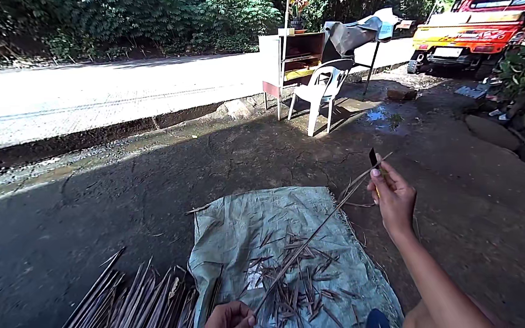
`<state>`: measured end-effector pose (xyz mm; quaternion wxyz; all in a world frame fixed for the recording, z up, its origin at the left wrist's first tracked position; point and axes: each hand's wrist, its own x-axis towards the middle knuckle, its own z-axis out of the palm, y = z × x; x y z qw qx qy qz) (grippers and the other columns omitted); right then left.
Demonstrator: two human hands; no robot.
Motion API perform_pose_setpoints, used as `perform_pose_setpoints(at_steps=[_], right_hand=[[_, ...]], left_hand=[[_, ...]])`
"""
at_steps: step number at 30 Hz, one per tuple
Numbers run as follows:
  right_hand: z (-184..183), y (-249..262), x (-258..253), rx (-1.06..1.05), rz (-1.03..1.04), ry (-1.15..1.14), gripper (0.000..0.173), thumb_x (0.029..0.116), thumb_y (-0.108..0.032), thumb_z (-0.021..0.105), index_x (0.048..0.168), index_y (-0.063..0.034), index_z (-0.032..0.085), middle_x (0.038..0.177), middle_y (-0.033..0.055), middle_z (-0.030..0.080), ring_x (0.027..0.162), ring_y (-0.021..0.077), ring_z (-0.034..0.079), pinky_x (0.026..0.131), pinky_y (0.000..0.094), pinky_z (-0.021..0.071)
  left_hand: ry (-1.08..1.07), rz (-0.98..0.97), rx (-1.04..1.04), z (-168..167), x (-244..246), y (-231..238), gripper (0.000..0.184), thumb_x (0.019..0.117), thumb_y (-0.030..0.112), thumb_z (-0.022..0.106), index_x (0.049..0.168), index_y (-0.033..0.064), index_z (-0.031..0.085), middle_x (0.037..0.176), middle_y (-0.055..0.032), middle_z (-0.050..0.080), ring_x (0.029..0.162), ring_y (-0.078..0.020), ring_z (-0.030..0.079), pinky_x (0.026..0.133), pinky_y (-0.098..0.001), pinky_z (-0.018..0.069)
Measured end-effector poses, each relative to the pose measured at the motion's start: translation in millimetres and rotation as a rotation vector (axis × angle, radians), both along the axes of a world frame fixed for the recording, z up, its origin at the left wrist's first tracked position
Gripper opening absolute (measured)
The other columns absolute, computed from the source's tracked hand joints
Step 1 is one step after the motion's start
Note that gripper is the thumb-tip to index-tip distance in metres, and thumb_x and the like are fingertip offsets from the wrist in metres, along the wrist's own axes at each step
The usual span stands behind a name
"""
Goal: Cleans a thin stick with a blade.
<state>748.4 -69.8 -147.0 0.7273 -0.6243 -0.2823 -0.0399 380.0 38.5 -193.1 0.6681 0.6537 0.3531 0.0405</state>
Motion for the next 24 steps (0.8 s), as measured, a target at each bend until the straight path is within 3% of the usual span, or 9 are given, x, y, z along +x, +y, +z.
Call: perform_pose_setpoints(at_steps=[6,10,13,16,18,20,22,24], right_hand=[[-4.8,0.5,0.1,-0.007,-0.06,-0.156,0.039,0.1027,-0.011,0.057,0.136,0.0096,0.058,0.085,-0.0022,0.068,0.057,-0.0093,0.048,0.052,0.0083,0.0393],[-2.4,-6.4,13.8,0.033,-0.093,-0.098,0.041,0.1053,-0.011,0.051,0.14,0.0112,0.052,0.076,-0.0061,0.06,0.051,-0.0053,0.046,0.047,0.0111,0.0385],[-6.2,-1.7,-3.1,0.01,0.17,-0.079,0.033,0.1037,-0.011,0.047,0.131,0.006,0.058,0.072,-0.0134,0.057,0.051,-0.0072,0.047,0.046,0.0095,0.0395],[-22.2,9.4,-48.9,-0.263,0.588,-0.002,0.03,0.1009,-0.016,0.05,0.119,0.0015,0.066,0.068,-0.0145,0.053,0.051,-0.0076,0.043,0.047,0.0118,0.0372],[-36.7,13.2,-85.3,-0.524,0.826,0.025,0.03,0.1003,-0.021,0.054,0.114,0.0016,0.069,0.069,-0.006,0.055,0.054,-0.0009,0.045,0.052,0.0198,0.0407],[-48.8,15.0,-118.5,-0.728,1.007,0.013,0.033,0.1021,-0.025,0.058,0.118,0.0021,0.069,0.079,0.0084,0.063,0.064,0.0136,0.054,0.063,0.0346,0.0482],[-52.5,16.3,-142.7,-0.82,1.121,-0.01,0.036,0.104,-0.027,0.058,0.123,0.0017,0.069,0.09,0.0163,0.068,0.075,0.0237,0.061,0.074,0.0452,0.0513],[-53.8,19.4,-151.3,-0.857,1.17,-0.051,0.037,0.1053,-0.028,0.057,0.114,0.0048,0.069,0.087,0.0185,0.066,0.077,0.0276,0.061,0.075,0.049,0.0493]], left_hand=[[0.008,-0.081,-0.008,7.3,-15.7,15.5,0.014,0.0969,-0.003,0.058,0.094,0.0058,0.068,0.078,0.0066,0.074,0.072,-0.0005,0.07,0.075,-0.0199,0.0575],[0.092,-0.205,-0.018,0.0,-20.2,18.0,0.009,0.0973,-0.001,0.06,0.096,0.0022,0.068,0.08,0.0042,0.074,0.074,-0.002,0.07,0.076,-0.0223,0.0577],[0.051,-0.091,-0.062,-3.2,-20.3,16.1,0.011,0.0994,-0.001,0.056,0.096,0.0031,0.066,0.078,0.0034,0.074,0.073,-0.0036,0.071,0.076,-0.0222,0.0581],[-0.032,0.125,-0.098,-1.1,-9.9,11.4,0.017,0.1018,-0.002,0.048,0.099,0.002,0.065,0.076,0.0023,0.073,0.07,-0.0053,0.071,0.076,-0.0227,0.059],[-0.071,0.207,-0.107,0.4,0.2,6.9,0.019,0.1031,-0.001,0.046,0.099,0.0022,0.064,0.074,0.0021,0.072,0.068,-0.0055,0.07,0.073,-0.0226,0.0588],[-0.119,0.239,-0.126,-1.5,9.3,2.1,0.019,0.1029,-0.001,0.046,0.098,0.0019,0.064,0.073,0.0008,0.072,0.068,-0.0067,0.07,0.073,-0.0235,0.0591],[-0.17,0.225,-0.154,-5.8,16.5,-2.9,0.019,0.1017,-0.001,0.046,0.096,0.0024,0.064,0.072,0.0005,0.071,0.067,-0.0074,0.07,0.073,-0.0243,0.0594],[-0.197,0.22,-0.19,-7.7,23.0,-8.5,0.02,0.1009,-0.003,0.047,0.094,0.003,0.065,0.071,0.0008,0.071,0.065,-0.007,0.07,0.072,-0.0237,0.0596]])
